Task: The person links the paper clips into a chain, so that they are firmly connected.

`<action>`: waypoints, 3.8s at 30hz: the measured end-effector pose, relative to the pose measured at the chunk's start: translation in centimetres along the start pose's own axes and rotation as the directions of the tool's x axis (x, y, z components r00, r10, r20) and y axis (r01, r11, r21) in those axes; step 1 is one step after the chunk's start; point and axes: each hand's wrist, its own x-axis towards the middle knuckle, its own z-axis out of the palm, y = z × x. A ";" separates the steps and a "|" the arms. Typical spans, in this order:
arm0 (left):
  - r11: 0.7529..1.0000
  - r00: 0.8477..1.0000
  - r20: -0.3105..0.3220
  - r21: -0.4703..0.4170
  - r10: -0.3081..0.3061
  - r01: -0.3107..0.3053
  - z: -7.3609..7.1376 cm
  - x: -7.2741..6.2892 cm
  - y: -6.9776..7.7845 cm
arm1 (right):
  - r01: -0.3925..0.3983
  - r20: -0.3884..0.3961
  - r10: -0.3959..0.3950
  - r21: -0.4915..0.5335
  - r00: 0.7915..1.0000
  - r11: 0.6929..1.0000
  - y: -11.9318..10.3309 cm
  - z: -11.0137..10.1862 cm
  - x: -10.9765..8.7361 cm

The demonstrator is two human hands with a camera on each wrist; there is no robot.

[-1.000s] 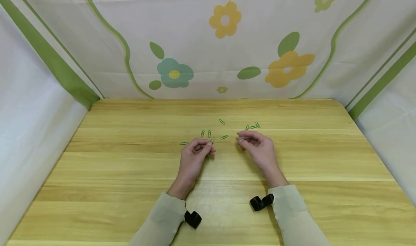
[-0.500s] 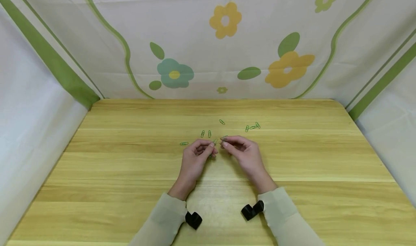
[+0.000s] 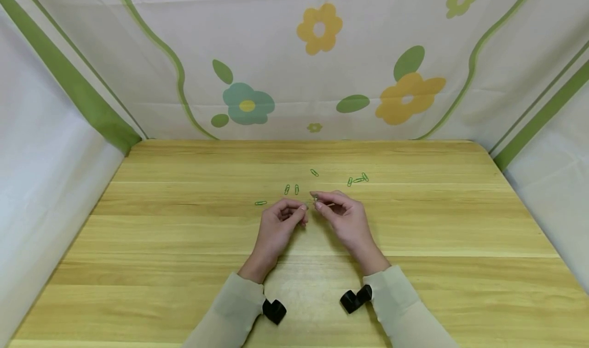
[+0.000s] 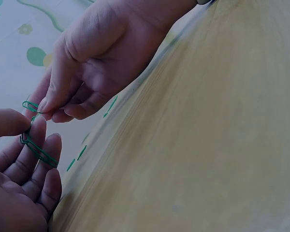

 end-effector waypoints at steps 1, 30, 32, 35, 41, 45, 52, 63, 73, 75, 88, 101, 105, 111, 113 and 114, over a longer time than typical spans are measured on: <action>1.000 1.000 0.005 0.005 -0.004 0.004 0.0 0.0 0.0 | 0.013 0.002 -0.013 -0.009 1.000 1.000 0.0 0.0 0.0; 0.999 0.999 -0.047 -0.045 -0.024 0.022 0.1 0.1 0.2 | -0.085 -0.049 0.078 -0.143 0.996 0.986 -0.1 0.2 0.1; 0.999 0.999 -0.049 -0.046 -0.017 0.015 0.1 0.1 0.2 | -0.080 -0.055 0.074 -0.130 0.996 0.988 0.0 0.1 0.1; 0.999 0.998 -0.056 -0.035 -0.013 0.011 0.1 0.1 0.1 | -0.074 -0.066 0.067 -0.106 0.996 0.992 0.0 0.0 0.2; 0.999 0.997 -0.072 0.034 -0.023 0.025 0.1 0.3 -0.1 | -0.075 -0.099 0.074 -0.009 0.992 0.997 0.0 -0.3 0.3; 0.998 0.998 -0.068 0.064 -0.012 0.016 0.2 0.3 -0.1 | -0.082 -0.105 0.088 0.063 0.991 0.995 0.0 -0.4 0.4; 0.998 0.999 -0.040 0.061 0.002 0.000 0.3 0.2 0.1 | -0.079 -0.004 0.080 0.042 0.997 0.996 -0.1 -0.4 0.1; 0.991 0.999 -0.033 0.135 0.019 -0.014 0.2 0.0 -0.1 | -0.116 -0.082 0.107 -0.116 0.991 0.987 -0.1 -0.5 1.4; 1.000 0.997 -0.073 -0.013 -0.011 0.010 0.0 -0.1 -0.1 | -0.053 0.047 0.102 -0.609 0.994 0.791 -0.6 -0.7 4.6; 1.000 0.997 -0.072 -0.016 0.002 -0.003 0.0 0.0 -0.1 | -0.039 0.073 0.114 -0.651 0.991 0.758 -0.9 -0.6 4.9; 1.000 0.996 -0.086 0.005 -0.015 0.015 0.0 0.1 -0.1 | -0.146 0.008 0.181 -0.558 0.983 0.817 -1.1 -0.5 2.5; 0.996 0.995 -0.103 0.084 -0.013 0.022 0.0 0.2 -0.1 | -0.251 -0.097 0.268 0.154 0.959 0.956 -0.4 0.7 0.8; 0.996 0.995 -0.100 0.086 -0.021 0.030 0.1 0.3 -0.1 | -0.217 -0.107 0.238 0.177 0.965 0.960 -0.1 0.7 0.8; 0.997 0.994 -0.107 0.069 -0.027 0.035 0.2 0.3 -0.2 | -0.166 -0.105 0.183 0.157 0.977 0.974 0.0 0.8 0.6; 0.997 0.994 -0.108 0.063 -0.028 0.035 0.2 0.3 -0.2 | -0.150 -0.101 0.166 0.154 0.981 0.977 0.0 0.9 0.5; 0.997 0.994 -0.109 0.061 -0.031 0.038 0.2 0.3 -0.2 | -0.142 -0.098 0.158 0.153 0.983 0.978 0.0 1.0 0.5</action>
